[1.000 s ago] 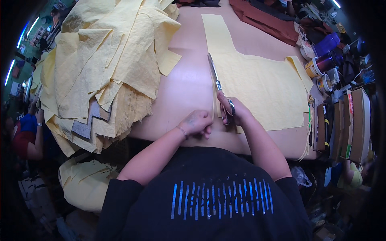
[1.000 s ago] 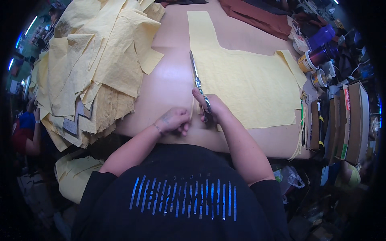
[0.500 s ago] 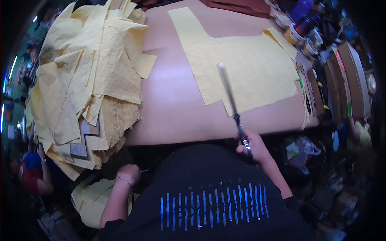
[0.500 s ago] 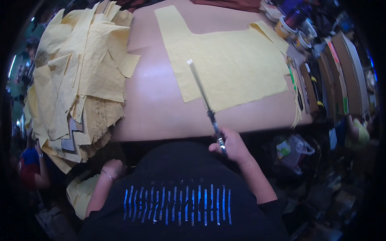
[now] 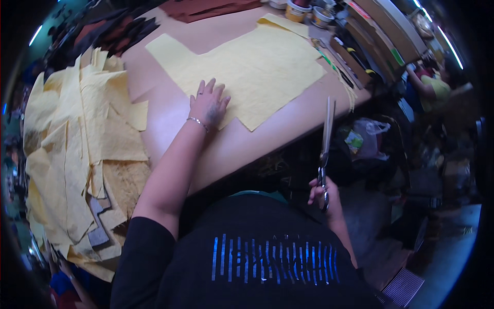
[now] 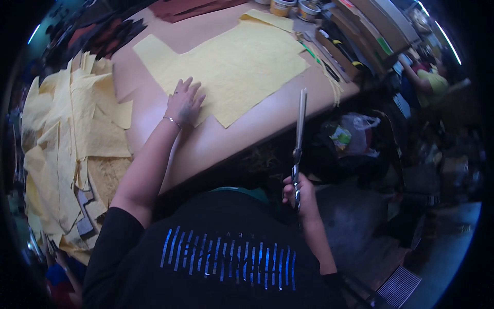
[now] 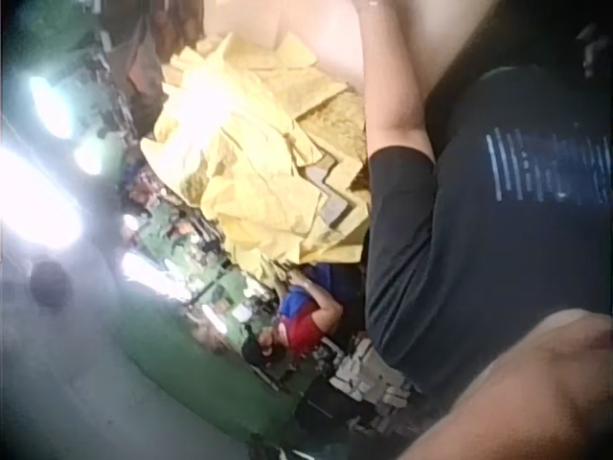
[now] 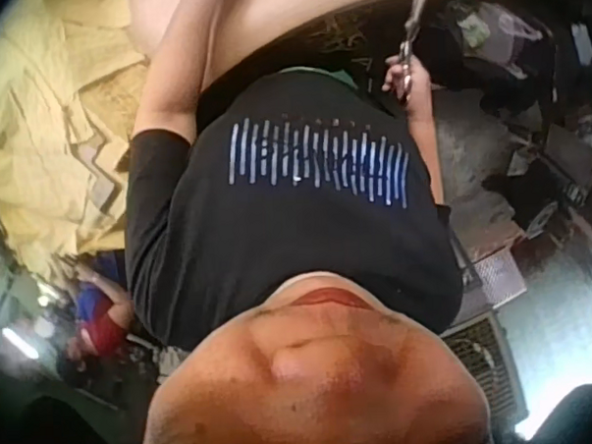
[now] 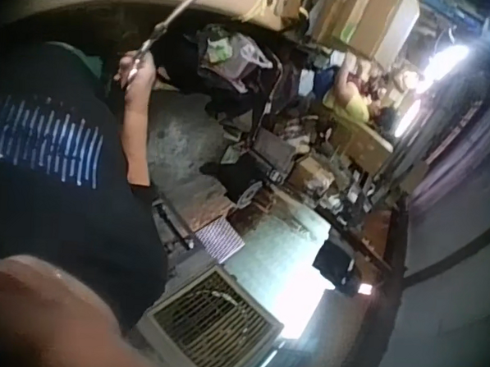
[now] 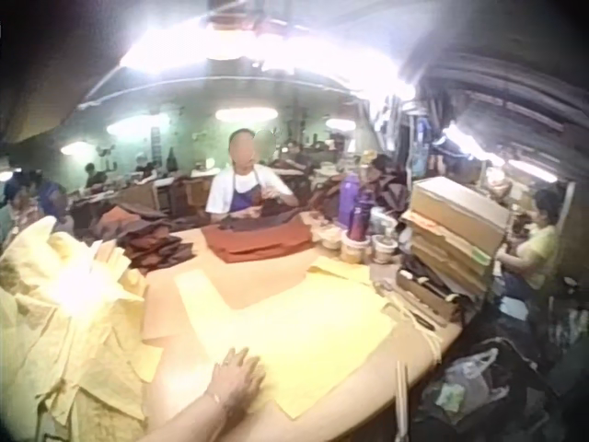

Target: The person cuts yellow material using shears on a workbench. They move the pieces, pick up another piece of material from a stack, and cut the new piece with the shears.

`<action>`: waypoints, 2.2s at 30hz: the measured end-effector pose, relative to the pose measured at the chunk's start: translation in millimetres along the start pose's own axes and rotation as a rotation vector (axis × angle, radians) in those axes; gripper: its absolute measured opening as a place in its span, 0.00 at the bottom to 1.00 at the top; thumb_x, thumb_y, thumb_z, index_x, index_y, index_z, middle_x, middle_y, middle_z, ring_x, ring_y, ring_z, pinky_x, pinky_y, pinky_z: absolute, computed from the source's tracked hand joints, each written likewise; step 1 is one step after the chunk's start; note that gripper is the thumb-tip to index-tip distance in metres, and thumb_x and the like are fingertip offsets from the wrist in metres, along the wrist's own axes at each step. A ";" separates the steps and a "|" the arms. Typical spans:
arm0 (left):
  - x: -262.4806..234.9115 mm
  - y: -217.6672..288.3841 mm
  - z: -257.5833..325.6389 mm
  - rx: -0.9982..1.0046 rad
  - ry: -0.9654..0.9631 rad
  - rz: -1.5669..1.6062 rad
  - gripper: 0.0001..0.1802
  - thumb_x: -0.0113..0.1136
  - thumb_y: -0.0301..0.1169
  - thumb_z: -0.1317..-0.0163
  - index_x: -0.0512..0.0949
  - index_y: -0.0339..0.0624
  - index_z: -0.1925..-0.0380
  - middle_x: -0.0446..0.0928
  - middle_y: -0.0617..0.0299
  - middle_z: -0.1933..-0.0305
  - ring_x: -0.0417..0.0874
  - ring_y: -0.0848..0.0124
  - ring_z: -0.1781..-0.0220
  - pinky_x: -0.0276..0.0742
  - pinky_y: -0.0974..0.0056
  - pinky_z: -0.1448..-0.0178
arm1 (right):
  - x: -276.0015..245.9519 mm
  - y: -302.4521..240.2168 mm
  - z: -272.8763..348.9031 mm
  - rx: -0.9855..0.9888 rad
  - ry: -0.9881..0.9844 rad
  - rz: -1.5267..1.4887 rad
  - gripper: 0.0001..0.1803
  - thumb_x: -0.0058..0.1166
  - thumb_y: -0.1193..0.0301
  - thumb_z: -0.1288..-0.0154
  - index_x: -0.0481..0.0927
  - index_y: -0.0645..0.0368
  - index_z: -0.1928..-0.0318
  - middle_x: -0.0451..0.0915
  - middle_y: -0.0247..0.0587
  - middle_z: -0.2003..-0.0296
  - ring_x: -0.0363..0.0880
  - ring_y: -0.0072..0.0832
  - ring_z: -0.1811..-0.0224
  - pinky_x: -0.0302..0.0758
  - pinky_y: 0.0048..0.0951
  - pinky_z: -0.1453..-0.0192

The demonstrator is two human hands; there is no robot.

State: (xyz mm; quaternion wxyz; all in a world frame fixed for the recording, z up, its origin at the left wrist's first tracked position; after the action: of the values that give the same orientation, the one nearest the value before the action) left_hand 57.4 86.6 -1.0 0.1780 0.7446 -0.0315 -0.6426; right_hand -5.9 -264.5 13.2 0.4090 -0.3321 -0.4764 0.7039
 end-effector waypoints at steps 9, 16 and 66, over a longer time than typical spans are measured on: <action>10.3 5.8 -0.1 -0.252 -0.169 -0.185 0.35 0.36 0.58 0.43 0.49 0.56 0.38 0.42 0.61 0.32 0.39 0.57 0.31 0.44 0.38 0.38 | -0.1 33.9 31.5 0.130 0.019 -0.020 0.26 0.55 0.51 0.49 0.69 0.64 0.66 0.68 0.29 0.80 0.68 0.15 0.81 0.70 0.17 0.77; -19.4 33.1 90.9 -0.500 -0.432 -0.276 0.42 0.43 0.59 0.46 0.52 0.37 0.41 0.58 0.44 0.43 0.64 0.51 0.43 0.64 0.52 0.47 | -21.9 20.4 -23.9 0.100 -0.050 0.092 0.26 0.56 0.50 0.50 0.69 0.64 0.68 0.70 0.32 0.80 0.69 0.16 0.80 0.70 0.18 0.77; 51.5 202.1 27.0 0.203 -0.515 0.151 0.38 0.50 0.28 0.49 0.49 0.60 0.38 0.40 0.58 0.32 0.35 0.46 0.32 0.43 0.28 0.44 | -97.7 -0.9 -105.3 0.409 -0.473 0.033 0.36 0.49 0.35 0.57 0.68 0.60 0.73 0.66 0.31 0.86 0.67 0.19 0.86 0.67 0.19 0.82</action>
State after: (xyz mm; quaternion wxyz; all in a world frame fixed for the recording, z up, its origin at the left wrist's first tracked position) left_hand 76.9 -122.5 9.1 0.1362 0.5662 -0.1951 -0.7892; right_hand 128.0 -309.5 -12.7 0.3338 -0.0778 -0.4016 0.8493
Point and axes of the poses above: each hand's wrist, its own z-axis away from the middle knuckle, its own x-axis out of the palm, y = z × x, the point moved 5 cm from there along -z, towards the middle knuckle
